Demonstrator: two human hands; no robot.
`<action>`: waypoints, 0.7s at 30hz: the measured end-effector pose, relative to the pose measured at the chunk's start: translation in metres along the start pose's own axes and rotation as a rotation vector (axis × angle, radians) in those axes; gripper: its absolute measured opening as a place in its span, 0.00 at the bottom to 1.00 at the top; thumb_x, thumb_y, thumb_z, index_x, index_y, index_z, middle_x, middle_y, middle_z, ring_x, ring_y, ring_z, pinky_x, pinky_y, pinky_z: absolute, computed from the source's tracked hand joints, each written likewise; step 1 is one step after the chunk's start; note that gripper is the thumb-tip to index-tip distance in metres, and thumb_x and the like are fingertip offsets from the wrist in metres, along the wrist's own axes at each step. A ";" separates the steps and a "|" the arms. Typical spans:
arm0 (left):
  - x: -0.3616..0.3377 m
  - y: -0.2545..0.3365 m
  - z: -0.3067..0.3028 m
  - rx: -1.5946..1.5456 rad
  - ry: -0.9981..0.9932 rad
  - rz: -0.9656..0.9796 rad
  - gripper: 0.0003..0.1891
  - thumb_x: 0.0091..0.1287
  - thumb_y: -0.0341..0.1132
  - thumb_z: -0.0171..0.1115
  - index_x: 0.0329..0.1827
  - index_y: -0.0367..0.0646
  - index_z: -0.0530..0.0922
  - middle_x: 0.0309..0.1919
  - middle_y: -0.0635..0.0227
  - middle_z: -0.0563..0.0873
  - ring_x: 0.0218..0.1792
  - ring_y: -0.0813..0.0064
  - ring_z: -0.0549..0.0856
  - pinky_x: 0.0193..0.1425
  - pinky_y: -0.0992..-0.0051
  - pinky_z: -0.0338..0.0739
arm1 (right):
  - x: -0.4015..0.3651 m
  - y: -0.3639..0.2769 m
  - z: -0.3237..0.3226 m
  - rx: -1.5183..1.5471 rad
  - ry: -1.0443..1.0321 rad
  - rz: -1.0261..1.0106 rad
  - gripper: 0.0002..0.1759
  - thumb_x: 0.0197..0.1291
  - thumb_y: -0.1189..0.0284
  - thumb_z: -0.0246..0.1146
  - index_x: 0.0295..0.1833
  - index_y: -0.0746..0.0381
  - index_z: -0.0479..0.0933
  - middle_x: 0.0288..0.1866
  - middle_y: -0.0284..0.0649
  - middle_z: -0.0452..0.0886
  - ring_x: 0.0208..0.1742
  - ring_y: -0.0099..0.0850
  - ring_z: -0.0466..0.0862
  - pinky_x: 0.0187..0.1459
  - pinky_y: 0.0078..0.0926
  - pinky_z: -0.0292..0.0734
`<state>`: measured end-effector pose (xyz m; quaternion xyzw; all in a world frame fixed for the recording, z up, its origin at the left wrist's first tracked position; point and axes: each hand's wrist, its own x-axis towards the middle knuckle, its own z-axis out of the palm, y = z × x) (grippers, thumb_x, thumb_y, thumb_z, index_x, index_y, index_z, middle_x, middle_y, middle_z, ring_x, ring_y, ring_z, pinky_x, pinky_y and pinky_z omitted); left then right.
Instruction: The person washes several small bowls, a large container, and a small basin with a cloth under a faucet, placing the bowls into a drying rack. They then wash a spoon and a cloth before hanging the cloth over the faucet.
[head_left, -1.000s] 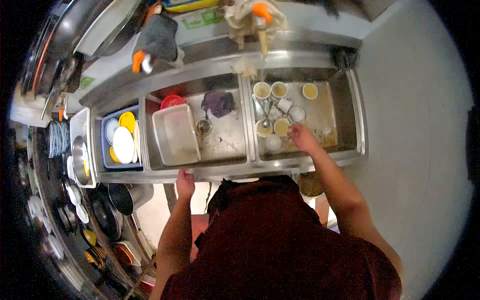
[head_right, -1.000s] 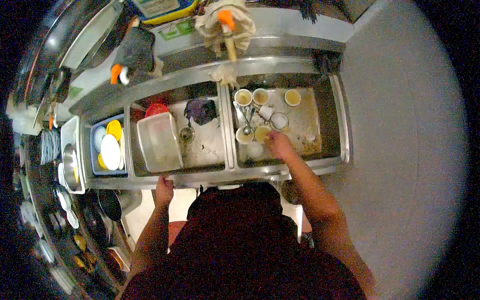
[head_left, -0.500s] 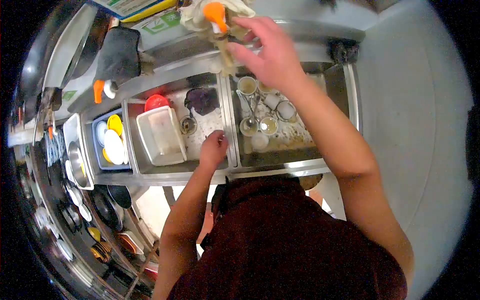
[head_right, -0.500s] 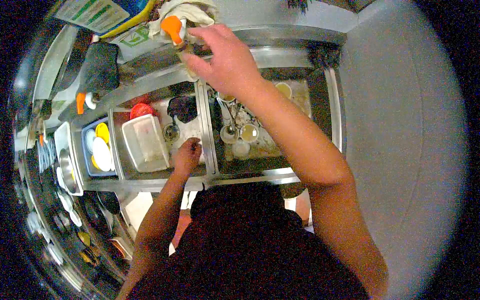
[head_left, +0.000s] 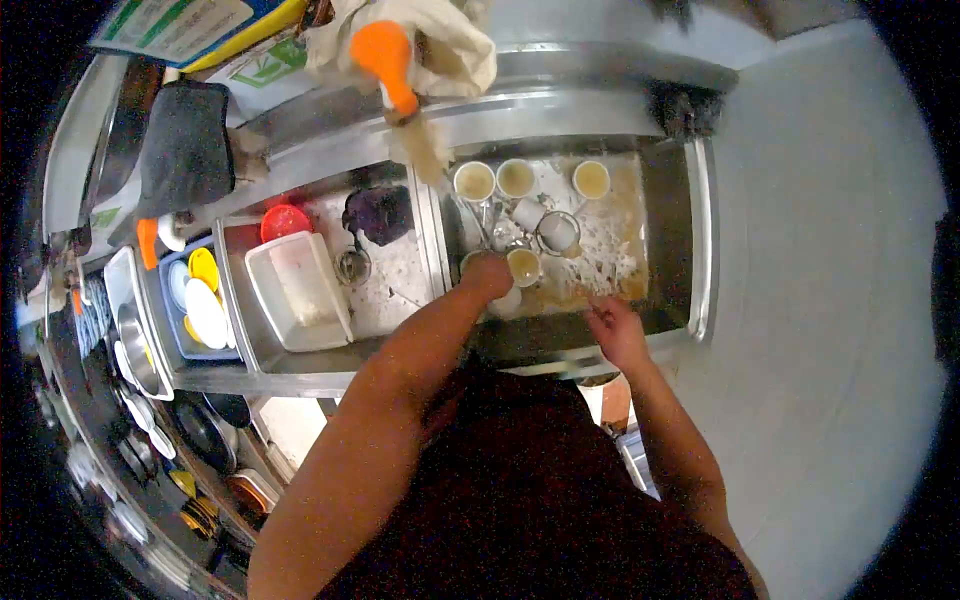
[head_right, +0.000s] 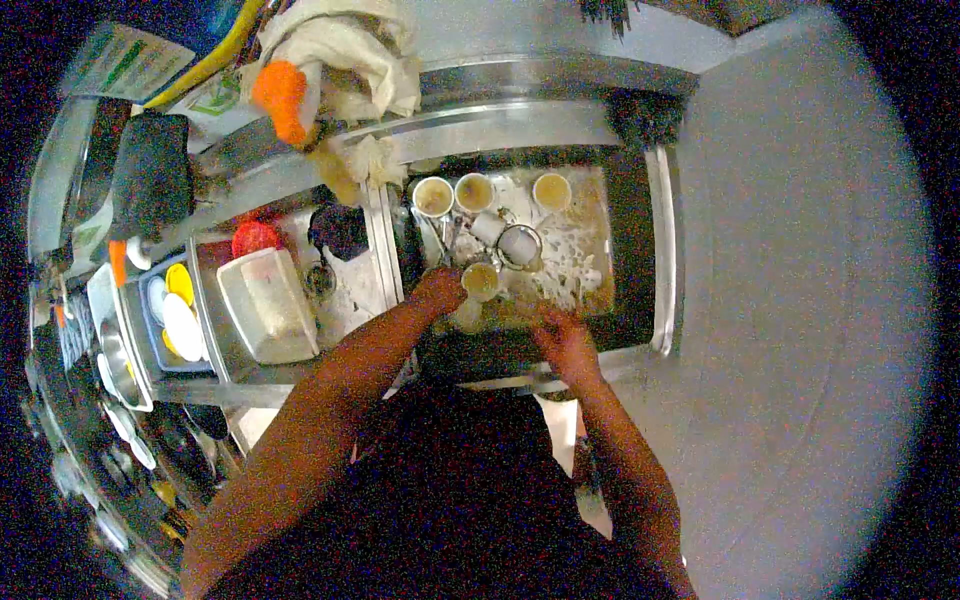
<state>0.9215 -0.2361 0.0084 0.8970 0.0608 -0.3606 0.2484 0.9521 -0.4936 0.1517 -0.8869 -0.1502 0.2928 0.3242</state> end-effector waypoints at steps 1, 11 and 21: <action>0.003 0.000 -0.007 0.003 0.037 0.018 0.14 0.56 0.36 0.56 0.41 0.38 0.80 0.44 0.50 0.82 0.43 0.53 0.83 0.47 0.60 0.78 | -0.003 0.003 -0.002 0.027 -0.002 0.091 0.17 0.56 0.67 0.63 0.50 0.62 0.75 0.40 0.46 0.79 0.38 0.39 0.81 0.41 0.35 0.77; -0.026 0.001 -0.127 -0.207 0.842 -0.071 0.24 0.56 0.39 0.59 0.56 0.41 0.72 0.54 0.49 0.75 0.54 0.51 0.76 0.56 0.56 0.72 | 0.122 -0.091 0.010 0.180 -0.121 -0.156 0.13 0.58 0.75 0.62 0.50 0.64 0.75 0.38 0.39 0.81 0.38 0.26 0.80 0.40 0.23 0.76; 0.040 -0.059 -0.106 -0.429 0.653 0.162 0.21 0.59 0.38 0.58 0.56 0.44 0.73 0.47 0.48 0.78 0.48 0.52 0.79 0.52 0.57 0.74 | 0.140 -0.123 0.054 0.989 -0.231 0.472 0.22 0.63 0.55 0.57 0.55 0.59 0.72 0.52 0.38 0.76 0.42 0.31 0.79 0.37 0.28 0.77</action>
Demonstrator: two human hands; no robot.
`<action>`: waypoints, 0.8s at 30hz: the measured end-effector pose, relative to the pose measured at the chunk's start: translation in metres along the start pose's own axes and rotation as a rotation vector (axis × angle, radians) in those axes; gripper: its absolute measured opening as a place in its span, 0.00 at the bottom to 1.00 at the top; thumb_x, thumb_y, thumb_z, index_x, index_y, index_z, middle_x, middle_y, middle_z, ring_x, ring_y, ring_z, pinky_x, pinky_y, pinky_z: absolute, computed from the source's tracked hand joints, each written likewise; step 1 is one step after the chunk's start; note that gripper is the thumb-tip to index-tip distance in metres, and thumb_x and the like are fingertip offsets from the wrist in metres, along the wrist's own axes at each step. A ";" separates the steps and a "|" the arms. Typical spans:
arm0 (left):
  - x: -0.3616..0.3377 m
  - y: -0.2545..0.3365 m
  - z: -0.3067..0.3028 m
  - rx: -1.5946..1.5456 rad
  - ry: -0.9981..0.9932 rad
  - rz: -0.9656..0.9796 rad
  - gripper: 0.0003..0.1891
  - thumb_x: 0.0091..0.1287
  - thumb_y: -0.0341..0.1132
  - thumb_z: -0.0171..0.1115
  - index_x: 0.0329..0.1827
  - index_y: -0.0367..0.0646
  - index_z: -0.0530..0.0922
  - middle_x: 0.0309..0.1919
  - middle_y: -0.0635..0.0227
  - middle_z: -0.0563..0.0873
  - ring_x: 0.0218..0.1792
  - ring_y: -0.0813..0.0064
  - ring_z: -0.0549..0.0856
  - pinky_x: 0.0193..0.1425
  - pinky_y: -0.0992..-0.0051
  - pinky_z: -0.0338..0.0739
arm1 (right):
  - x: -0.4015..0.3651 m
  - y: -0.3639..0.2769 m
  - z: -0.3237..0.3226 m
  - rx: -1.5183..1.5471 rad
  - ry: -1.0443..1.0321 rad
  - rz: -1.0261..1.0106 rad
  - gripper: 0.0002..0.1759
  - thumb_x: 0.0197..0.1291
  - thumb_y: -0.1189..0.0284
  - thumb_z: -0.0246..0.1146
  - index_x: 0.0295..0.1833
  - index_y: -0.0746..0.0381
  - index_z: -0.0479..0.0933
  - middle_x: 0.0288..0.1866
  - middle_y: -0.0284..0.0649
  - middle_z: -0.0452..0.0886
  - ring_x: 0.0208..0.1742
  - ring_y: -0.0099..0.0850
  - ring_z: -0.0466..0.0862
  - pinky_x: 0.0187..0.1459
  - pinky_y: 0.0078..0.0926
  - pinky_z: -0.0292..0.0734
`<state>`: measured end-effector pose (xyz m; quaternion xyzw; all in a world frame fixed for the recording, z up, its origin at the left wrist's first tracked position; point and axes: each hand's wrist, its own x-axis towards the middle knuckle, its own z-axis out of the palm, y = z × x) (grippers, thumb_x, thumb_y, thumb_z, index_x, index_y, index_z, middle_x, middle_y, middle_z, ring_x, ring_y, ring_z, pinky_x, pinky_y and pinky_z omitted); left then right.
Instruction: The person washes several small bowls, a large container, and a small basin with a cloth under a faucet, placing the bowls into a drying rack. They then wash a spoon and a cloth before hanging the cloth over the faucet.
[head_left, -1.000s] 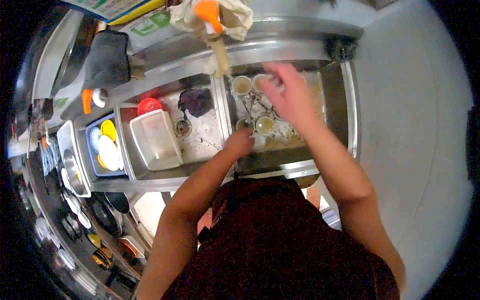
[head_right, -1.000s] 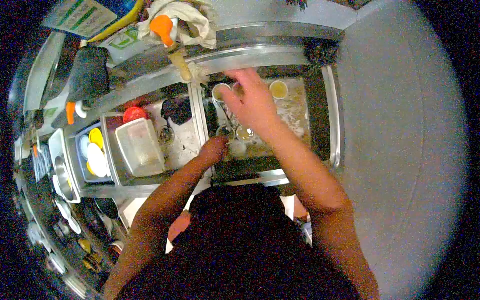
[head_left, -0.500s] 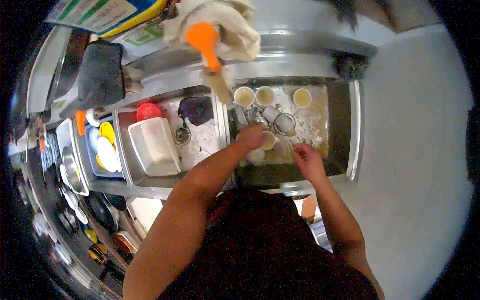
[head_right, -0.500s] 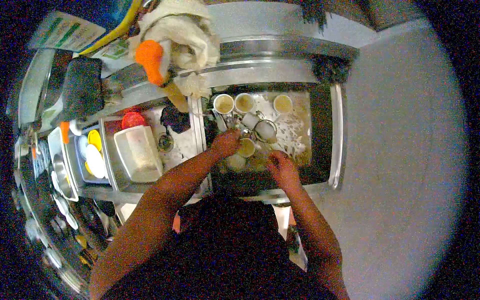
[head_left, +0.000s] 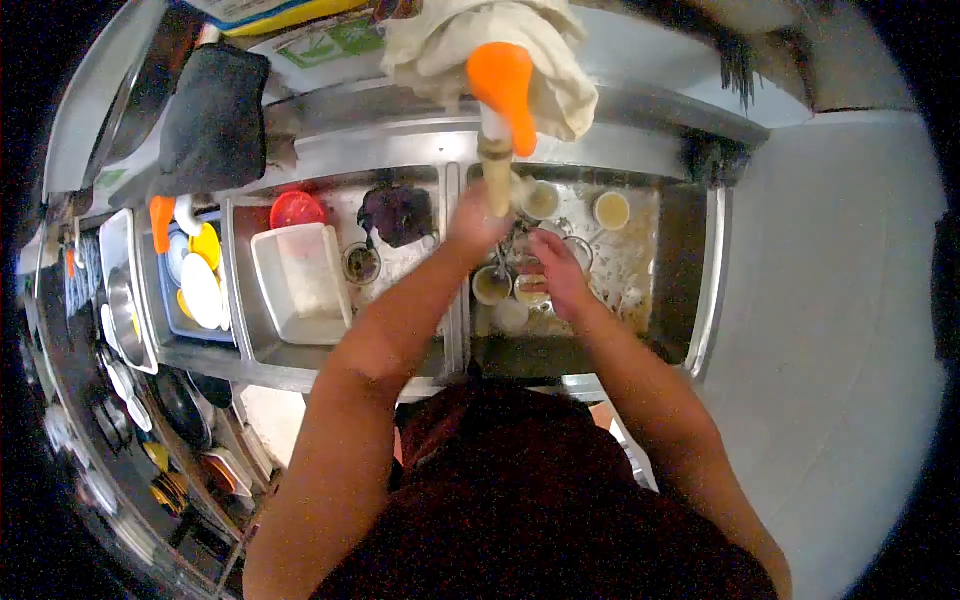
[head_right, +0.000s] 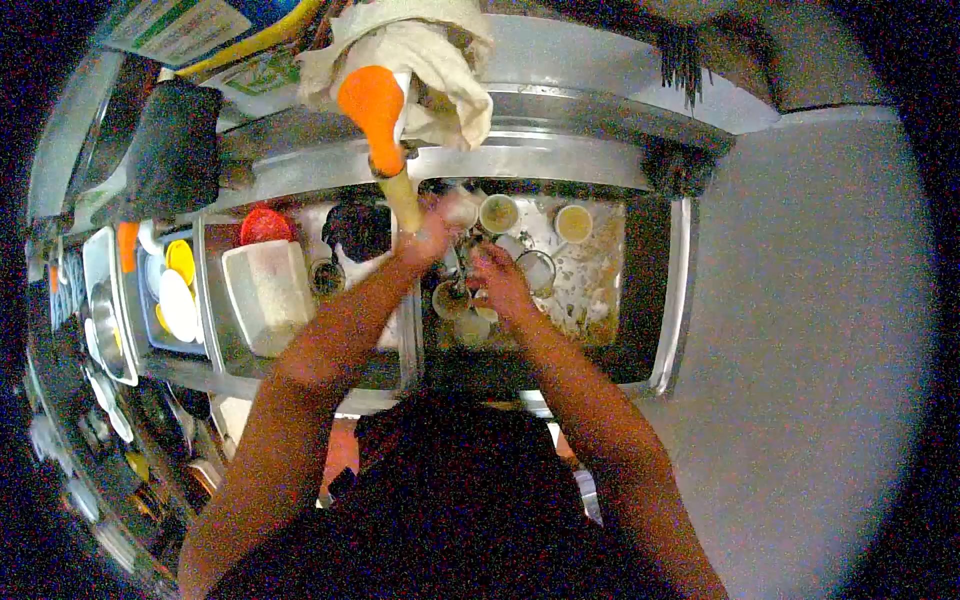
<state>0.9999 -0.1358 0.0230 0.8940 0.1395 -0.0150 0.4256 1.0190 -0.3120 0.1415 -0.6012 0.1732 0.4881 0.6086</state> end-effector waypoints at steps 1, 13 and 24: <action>-0.012 0.014 0.028 -0.320 -0.068 -0.131 0.18 0.61 0.39 0.56 0.53 0.43 0.74 0.44 0.49 0.79 0.44 0.51 0.81 0.49 0.56 0.75 | 0.004 0.004 -0.007 0.004 0.001 0.002 0.22 0.63 0.55 0.57 0.55 0.59 0.72 0.52 0.38 0.76 0.42 0.31 0.79 0.37 0.28 0.77; -0.004 0.010 0.085 0.492 -0.361 -0.265 0.14 0.56 0.33 0.57 0.45 0.38 0.80 0.37 0.55 0.83 0.45 0.55 0.81 0.50 0.55 0.76 | 0.011 0.091 -0.172 0.545 0.357 0.161 0.21 0.55 0.60 0.59 0.52 0.58 0.71 0.39 0.38 0.79 0.34 0.34 0.80 0.30 0.32 0.77; -0.026 -0.050 0.130 0.346 0.017 -0.083 0.07 0.55 0.29 0.61 0.35 0.39 0.81 0.34 0.59 0.84 0.35 0.61 0.85 0.39 0.62 0.80 | -0.024 0.146 -0.218 0.681 0.172 0.213 0.20 0.52 0.56 0.59 0.45 0.58 0.73 0.36 0.39 0.80 0.32 0.34 0.80 0.24 0.31 0.77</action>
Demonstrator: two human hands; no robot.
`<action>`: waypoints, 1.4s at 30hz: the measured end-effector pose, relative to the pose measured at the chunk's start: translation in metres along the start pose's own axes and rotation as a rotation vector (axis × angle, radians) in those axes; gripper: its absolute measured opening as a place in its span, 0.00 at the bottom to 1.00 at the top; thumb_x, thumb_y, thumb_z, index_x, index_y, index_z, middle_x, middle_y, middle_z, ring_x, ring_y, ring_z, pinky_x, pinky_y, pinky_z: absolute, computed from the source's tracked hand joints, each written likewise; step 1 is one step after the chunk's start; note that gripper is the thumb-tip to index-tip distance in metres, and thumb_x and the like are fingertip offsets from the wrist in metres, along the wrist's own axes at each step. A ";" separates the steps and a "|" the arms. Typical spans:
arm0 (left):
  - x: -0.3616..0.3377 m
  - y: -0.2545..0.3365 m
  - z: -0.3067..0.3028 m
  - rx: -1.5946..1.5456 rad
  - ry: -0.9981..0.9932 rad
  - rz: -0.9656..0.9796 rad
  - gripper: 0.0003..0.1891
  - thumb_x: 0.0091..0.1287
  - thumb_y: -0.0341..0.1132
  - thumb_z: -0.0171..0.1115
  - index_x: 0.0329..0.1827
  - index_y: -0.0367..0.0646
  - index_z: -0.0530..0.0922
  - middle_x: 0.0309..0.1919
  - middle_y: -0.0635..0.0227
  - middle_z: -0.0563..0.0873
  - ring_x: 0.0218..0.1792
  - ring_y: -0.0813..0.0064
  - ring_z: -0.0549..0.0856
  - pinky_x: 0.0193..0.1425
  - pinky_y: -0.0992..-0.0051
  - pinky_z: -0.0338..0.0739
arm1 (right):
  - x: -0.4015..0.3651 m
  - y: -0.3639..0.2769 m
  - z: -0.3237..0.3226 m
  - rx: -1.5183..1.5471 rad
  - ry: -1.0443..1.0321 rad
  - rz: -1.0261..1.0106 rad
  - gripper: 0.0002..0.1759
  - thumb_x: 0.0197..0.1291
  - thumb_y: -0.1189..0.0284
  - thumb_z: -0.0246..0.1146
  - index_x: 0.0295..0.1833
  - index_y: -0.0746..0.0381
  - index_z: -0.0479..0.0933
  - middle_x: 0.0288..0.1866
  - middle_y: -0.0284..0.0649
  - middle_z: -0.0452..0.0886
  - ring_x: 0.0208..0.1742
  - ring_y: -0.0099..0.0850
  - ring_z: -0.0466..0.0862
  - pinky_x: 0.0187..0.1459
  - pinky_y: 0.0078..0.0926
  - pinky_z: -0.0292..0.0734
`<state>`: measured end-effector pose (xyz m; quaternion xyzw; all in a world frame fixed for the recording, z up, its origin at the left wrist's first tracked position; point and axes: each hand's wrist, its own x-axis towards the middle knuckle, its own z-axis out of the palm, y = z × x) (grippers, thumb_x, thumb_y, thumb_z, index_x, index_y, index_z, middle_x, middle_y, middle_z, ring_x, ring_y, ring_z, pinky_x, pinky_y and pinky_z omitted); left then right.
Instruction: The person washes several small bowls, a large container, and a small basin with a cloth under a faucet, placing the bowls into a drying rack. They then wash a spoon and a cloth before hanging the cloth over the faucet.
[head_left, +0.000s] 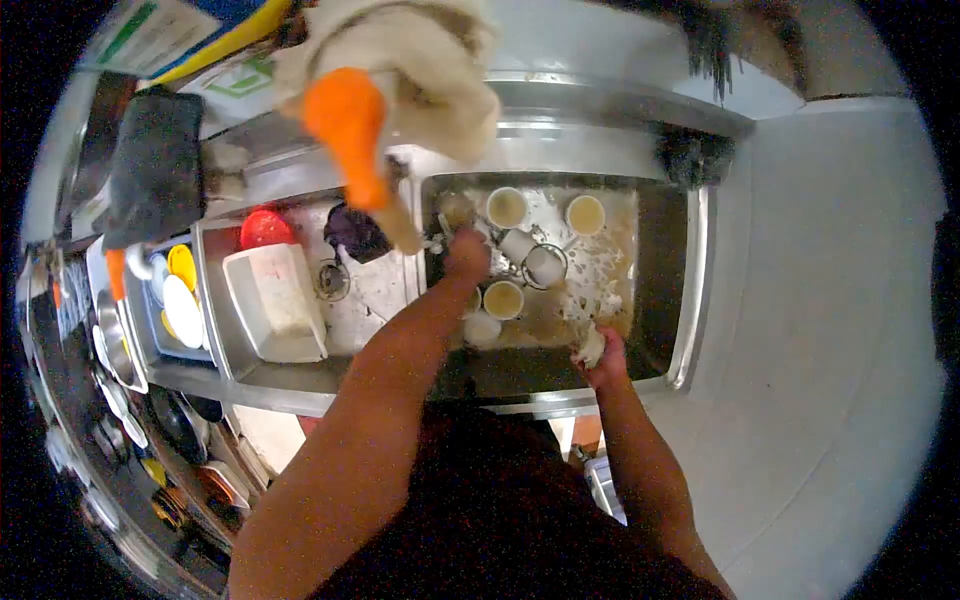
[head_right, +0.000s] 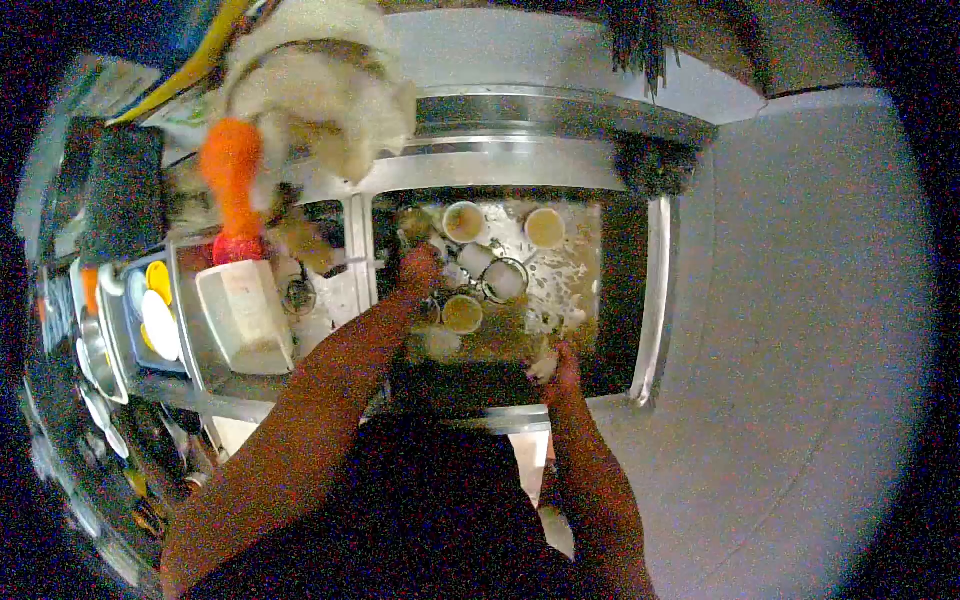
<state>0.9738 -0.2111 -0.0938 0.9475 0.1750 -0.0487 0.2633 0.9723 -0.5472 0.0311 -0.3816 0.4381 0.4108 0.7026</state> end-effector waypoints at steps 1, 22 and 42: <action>-0.010 0.019 -0.039 0.006 0.013 -0.002 0.07 0.55 0.29 0.61 0.35 0.39 0.81 0.34 0.59 0.84 0.35 0.61 0.85 0.39 0.62 0.80 | 0.003 0.003 0.000 -0.019 -0.078 0.024 0.20 0.52 0.56 0.58 0.44 0.59 0.74 0.36 0.39 0.80 0.32 0.34 0.81 0.27 0.30 0.78; -0.054 0.064 -0.303 -1.429 -0.068 -0.261 0.11 0.63 0.26 0.57 0.48 0.38 0.78 0.43 0.67 0.84 0.44 0.77 0.80 0.50 0.74 0.74 | -0.074 0.029 0.392 -1.024 -0.150 -1.022 0.16 0.55 0.64 0.64 0.45 0.64 0.79 0.36 0.44 0.83 0.35 0.35 0.82 0.40 0.31 0.77; -0.044 0.059 -0.306 -1.752 -0.287 -0.206 0.15 0.62 0.23 0.53 0.53 0.38 0.75 0.47 0.65 0.82 0.48 0.70 0.81 0.55 0.69 0.76 | -0.073 0.006 0.394 -1.105 -0.181 -0.996 0.13 0.55 0.67 0.62 0.36 0.68 0.80 0.28 0.42 0.81 0.27 0.26 0.80 0.29 0.27 0.75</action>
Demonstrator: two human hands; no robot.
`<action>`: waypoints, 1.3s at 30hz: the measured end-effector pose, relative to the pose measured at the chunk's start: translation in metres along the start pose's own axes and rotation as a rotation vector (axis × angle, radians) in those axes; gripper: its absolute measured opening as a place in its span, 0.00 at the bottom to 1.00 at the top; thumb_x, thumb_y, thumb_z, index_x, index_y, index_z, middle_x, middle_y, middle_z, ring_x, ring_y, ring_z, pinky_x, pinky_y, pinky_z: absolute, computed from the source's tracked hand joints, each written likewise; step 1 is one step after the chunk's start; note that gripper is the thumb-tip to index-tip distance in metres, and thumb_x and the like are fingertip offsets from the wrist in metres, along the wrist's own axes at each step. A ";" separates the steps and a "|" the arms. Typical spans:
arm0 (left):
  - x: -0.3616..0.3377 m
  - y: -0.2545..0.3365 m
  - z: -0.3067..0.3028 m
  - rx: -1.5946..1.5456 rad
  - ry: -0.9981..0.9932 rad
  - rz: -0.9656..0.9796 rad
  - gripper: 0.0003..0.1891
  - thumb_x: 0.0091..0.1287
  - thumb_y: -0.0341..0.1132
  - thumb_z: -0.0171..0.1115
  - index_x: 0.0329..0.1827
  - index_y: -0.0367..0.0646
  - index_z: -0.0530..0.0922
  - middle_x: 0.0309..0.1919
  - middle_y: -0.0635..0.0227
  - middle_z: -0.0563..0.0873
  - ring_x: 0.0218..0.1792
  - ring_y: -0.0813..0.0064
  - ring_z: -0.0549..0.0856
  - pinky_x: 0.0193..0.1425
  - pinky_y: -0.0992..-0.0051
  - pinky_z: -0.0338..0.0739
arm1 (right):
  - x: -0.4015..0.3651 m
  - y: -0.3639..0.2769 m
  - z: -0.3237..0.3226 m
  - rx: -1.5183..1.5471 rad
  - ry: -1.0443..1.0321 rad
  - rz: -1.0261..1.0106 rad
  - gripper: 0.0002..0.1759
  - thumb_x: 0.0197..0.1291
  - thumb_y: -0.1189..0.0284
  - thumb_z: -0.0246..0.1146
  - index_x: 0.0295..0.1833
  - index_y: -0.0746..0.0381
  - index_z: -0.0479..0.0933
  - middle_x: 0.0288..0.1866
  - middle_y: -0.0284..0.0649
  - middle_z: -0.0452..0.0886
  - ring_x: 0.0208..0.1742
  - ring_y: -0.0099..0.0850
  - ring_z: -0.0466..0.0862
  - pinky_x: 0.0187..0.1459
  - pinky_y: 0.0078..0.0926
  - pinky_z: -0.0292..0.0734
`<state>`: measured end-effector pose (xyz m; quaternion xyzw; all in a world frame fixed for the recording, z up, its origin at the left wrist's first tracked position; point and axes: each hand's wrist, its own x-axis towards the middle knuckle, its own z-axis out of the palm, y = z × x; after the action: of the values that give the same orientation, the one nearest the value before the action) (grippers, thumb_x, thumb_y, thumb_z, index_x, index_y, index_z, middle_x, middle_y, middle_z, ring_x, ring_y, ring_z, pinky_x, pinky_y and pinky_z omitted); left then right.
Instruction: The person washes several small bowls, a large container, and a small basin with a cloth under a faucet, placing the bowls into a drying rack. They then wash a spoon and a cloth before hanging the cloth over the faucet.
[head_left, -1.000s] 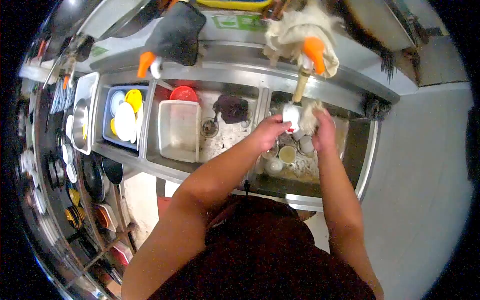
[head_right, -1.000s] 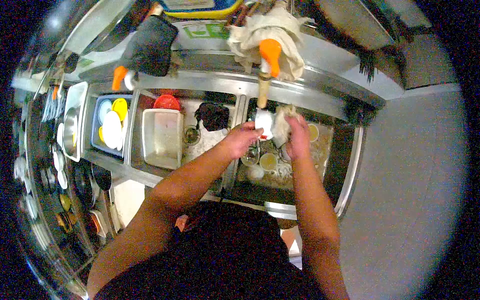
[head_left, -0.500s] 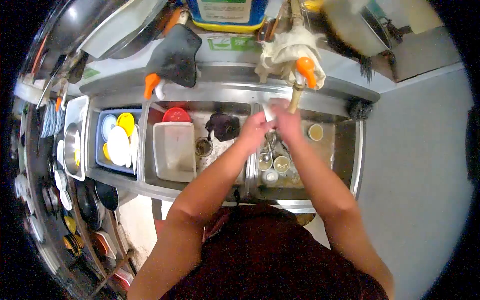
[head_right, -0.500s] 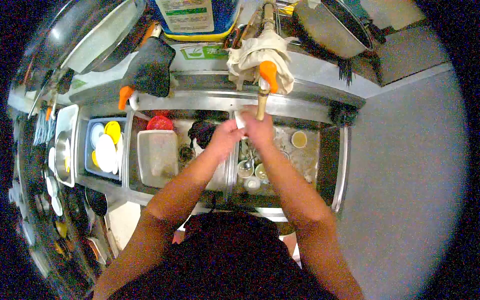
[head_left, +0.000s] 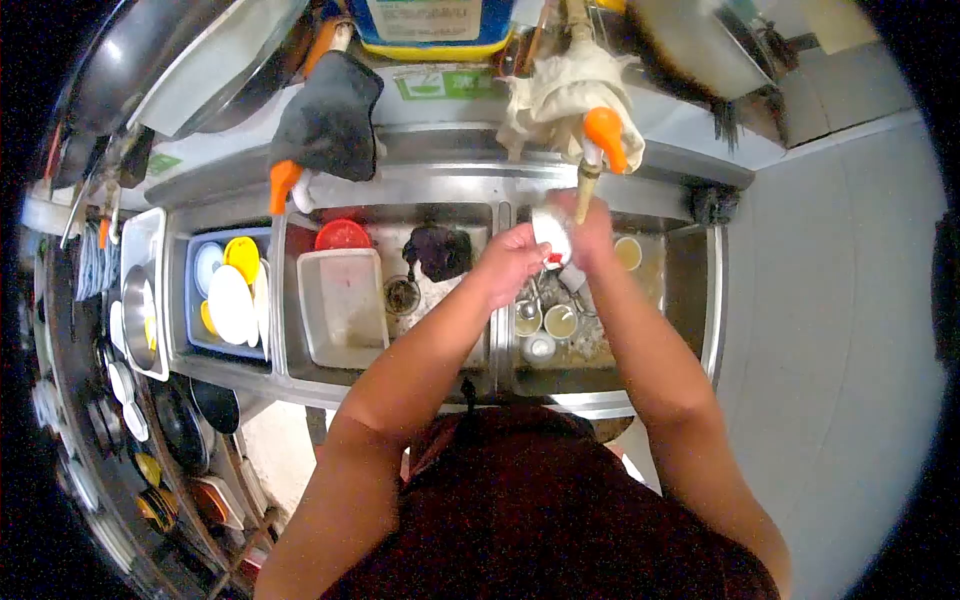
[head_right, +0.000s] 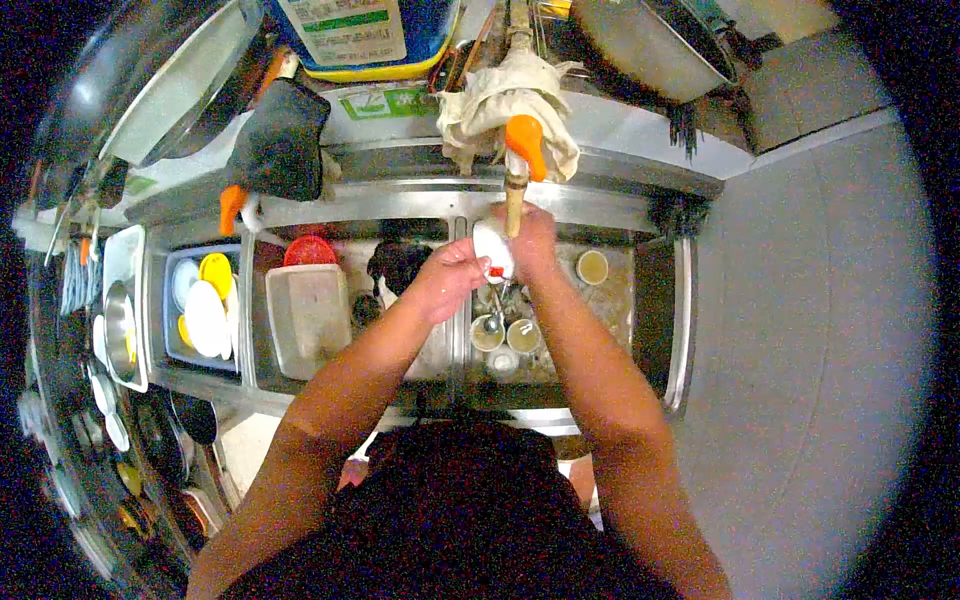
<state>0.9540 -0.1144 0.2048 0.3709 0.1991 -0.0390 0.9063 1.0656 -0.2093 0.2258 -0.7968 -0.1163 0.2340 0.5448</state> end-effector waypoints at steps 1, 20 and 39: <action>-0.004 0.004 0.007 -0.048 0.015 -0.002 0.16 0.62 0.23 0.53 0.54 0.37 0.73 0.47 0.64 0.82 0.48 0.70 0.81 0.55 0.69 0.75 | 0.003 0.003 0.000 0.345 0.020 0.164 0.13 0.56 0.67 0.62 0.36 0.69 0.79 0.27 0.41 0.81 0.25 0.25 0.80 0.27 0.27 0.74; 0.038 -0.013 0.011 0.083 0.395 0.083 0.13 0.67 0.37 0.50 0.46 0.37 0.77 0.38 0.59 0.83 0.36 0.65 0.83 0.40 0.65 0.78 | 0.001 0.018 -0.008 0.367 -0.057 0.246 0.16 0.57 0.62 0.59 0.43 0.63 0.78 0.37 0.45 0.83 0.40 0.41 0.83 0.41 0.37 0.79; 0.037 -0.003 0.003 -0.196 0.107 -0.335 0.14 0.65 0.42 0.51 0.48 0.46 0.76 0.40 0.63 0.84 0.40 0.67 0.84 0.47 0.64 0.79 | -0.071 -0.014 -0.013 -0.611 -0.226 -0.610 0.26 0.46 0.75 0.66 0.53 0.63 0.69 0.46 0.52 0.77 0.46 0.54 0.75 0.48 0.43 0.72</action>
<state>0.9884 -0.1158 0.1904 0.2439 0.3085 -0.1498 0.9071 1.0116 -0.2458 0.2602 -0.8199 -0.4685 0.1029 0.3126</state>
